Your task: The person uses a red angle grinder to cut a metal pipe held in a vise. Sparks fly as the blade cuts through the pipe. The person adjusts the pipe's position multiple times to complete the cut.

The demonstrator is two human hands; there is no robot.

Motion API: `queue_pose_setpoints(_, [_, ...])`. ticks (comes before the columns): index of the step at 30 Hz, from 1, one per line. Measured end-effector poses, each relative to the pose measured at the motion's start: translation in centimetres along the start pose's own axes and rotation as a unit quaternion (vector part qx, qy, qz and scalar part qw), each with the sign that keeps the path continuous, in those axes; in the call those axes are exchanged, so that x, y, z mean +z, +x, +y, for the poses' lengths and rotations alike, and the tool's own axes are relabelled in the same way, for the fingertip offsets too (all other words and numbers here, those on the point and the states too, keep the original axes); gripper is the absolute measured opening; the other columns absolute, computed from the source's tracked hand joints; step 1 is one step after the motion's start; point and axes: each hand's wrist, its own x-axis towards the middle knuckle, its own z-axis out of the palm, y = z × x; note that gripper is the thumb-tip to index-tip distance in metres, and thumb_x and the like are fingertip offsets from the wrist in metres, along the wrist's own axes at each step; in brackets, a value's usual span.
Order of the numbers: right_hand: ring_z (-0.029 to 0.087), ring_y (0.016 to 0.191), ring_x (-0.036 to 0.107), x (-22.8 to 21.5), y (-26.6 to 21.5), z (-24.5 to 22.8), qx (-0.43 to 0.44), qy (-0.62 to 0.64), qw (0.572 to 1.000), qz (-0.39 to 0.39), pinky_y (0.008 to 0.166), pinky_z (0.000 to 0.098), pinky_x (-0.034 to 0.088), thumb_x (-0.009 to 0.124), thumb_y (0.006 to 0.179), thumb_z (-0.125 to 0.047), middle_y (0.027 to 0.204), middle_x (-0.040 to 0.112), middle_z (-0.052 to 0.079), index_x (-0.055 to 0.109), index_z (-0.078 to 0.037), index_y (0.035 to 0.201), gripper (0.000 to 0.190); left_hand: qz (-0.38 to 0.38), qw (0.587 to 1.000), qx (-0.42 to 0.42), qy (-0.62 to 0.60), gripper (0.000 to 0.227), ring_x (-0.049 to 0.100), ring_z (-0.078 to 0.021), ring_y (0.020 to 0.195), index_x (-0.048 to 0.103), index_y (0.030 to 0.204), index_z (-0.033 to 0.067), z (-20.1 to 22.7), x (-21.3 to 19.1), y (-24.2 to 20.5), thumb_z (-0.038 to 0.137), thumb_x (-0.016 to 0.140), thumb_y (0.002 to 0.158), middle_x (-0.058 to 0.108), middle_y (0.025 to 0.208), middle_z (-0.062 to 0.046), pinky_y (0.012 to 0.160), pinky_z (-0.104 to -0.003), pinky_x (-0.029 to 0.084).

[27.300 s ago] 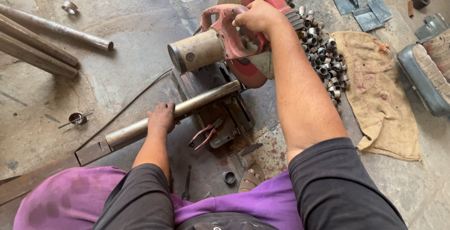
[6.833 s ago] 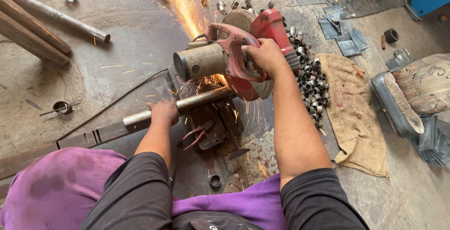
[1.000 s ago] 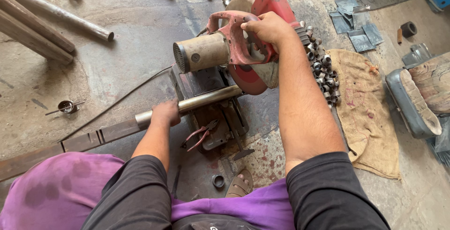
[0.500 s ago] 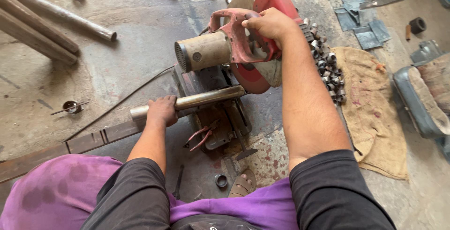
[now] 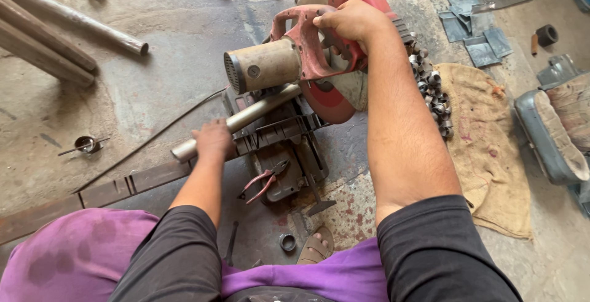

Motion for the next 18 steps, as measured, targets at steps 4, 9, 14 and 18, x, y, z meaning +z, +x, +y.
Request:
queue_pose_setpoints(4, [0.021,0.086,0.069,-0.1,0.2,0.3,0.004,0.011,1.000,-0.005,0.075,0.0392,0.053,0.078,0.085,-0.040,0.099,0.074,0.010,0.075,-0.004,0.110,0.043,-0.069,0.997,-0.008,-0.017,0.043,0.056,-0.0300,0.133,0.055,0.140,0.0120,4.1,0.0,1.0,0.016,0.058,0.097,0.060,0.141,-0.012,0.111,-0.063,0.038])
queue_pose_setpoints(9, [0.020,0.087,0.069,0.1,0.5,0.6,0.012,0.040,0.999,-0.017,0.075,0.0392,0.055,0.077,0.084,-0.038,0.100,0.075,0.010,0.075,-0.004,0.110,0.043,-0.120,0.993,0.020,-0.004,0.057,0.054,-0.0284,0.132,0.051,0.141,0.0107,3.5,-2.5,0.3,0.020,0.068,0.086,0.058,0.140,-0.012,0.110,-0.061,0.036])
queue_pose_setpoints(14, [0.020,0.081,0.067,0.1,0.6,0.9,-0.001,0.031,0.999,-0.014,0.069,0.0403,0.053,0.078,0.084,-0.038,0.095,0.074,0.010,0.076,-0.003,0.106,0.041,-0.089,0.996,0.013,-0.028,0.058,0.054,-0.0260,0.134,0.054,0.141,0.0169,-0.4,-3.3,-2.0,0.027,0.068,0.085,0.060,0.140,-0.007,0.108,-0.056,0.040])
queue_pose_setpoints(18, [0.021,0.076,0.066,0.2,0.7,0.8,0.009,0.024,1.000,-0.008,0.065,0.0414,0.051,0.079,0.084,-0.040,0.089,0.073,0.010,0.076,-0.003,0.103,0.041,-0.083,0.996,0.025,-0.023,0.062,0.054,-0.0244,0.135,0.052,0.144,0.0196,-3.0,-2.9,-2.5,0.032,0.068,0.086,0.059,0.142,-0.005,0.109,-0.053,0.042])
